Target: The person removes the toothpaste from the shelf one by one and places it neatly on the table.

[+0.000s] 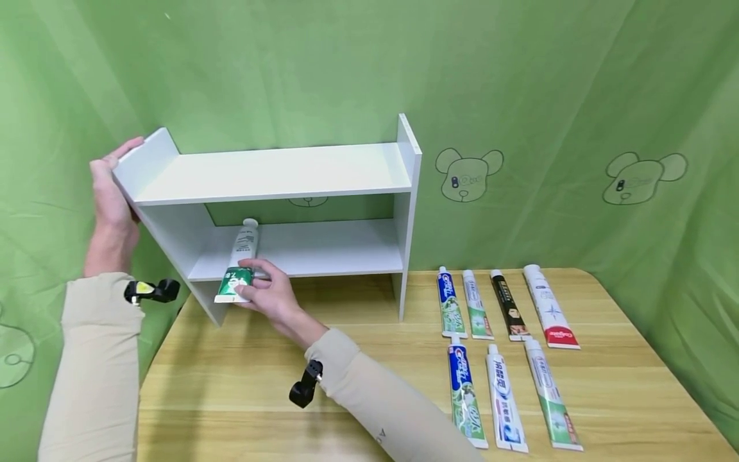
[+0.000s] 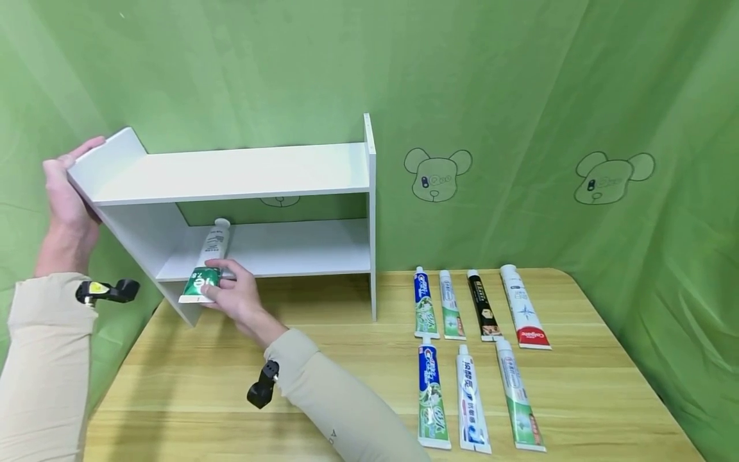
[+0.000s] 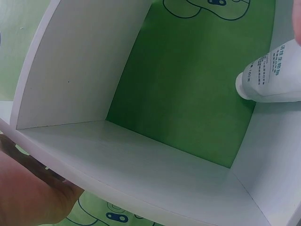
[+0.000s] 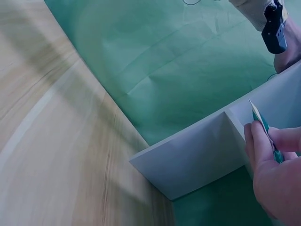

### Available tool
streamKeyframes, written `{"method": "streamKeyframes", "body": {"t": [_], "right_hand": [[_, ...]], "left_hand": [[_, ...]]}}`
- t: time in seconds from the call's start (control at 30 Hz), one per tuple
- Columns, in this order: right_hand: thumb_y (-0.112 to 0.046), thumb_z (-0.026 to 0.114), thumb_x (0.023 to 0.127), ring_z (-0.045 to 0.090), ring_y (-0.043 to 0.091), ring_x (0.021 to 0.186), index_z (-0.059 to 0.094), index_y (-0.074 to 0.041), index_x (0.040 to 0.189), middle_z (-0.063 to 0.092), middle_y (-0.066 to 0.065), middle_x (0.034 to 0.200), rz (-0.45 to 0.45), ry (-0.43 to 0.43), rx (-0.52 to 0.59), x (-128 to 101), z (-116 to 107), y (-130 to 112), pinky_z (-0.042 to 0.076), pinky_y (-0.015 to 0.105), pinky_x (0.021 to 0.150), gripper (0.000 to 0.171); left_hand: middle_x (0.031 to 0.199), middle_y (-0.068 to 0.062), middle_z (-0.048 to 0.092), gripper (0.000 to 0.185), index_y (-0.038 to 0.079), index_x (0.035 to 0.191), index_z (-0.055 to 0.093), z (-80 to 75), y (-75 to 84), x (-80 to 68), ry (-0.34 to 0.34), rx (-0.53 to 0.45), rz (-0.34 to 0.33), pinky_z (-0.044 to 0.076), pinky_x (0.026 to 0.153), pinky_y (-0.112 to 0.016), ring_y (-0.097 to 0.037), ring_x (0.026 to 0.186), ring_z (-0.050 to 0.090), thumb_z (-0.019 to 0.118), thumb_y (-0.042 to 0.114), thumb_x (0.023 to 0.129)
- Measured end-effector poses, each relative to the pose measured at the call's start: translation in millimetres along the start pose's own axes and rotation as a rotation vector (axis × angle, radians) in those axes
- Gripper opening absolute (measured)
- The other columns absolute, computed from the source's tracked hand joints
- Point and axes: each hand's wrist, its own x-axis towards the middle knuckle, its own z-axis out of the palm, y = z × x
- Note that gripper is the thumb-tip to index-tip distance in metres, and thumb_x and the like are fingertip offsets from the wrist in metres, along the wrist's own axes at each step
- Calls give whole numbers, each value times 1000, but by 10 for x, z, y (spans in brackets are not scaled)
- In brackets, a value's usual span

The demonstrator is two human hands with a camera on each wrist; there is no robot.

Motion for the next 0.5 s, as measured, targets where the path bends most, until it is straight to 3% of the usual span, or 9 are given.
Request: {"method": "streamKeyframes", "body": {"t": [0.2,0.5], "right_hand": [[15,67,87,72,33,101,71,-18,125,73,17,112,-16,-10,-20,-71,-38,22,61,39,83,50],[14,71,85,72,24,89,74,-22,122,72,11,104,-29,-2,-94,-195,-131,5,62,38,80,52]], "left_hand": [[124,-5,65,49,17,144,55,-22,5,6,2,1,-10,52,65,-22,-14,89,63,27,36,108],[125,-6,65,49,16,144,55,-45,14,13,-2,-29,-6,52,66,-22,-15,90,63,28,35,108]]}}
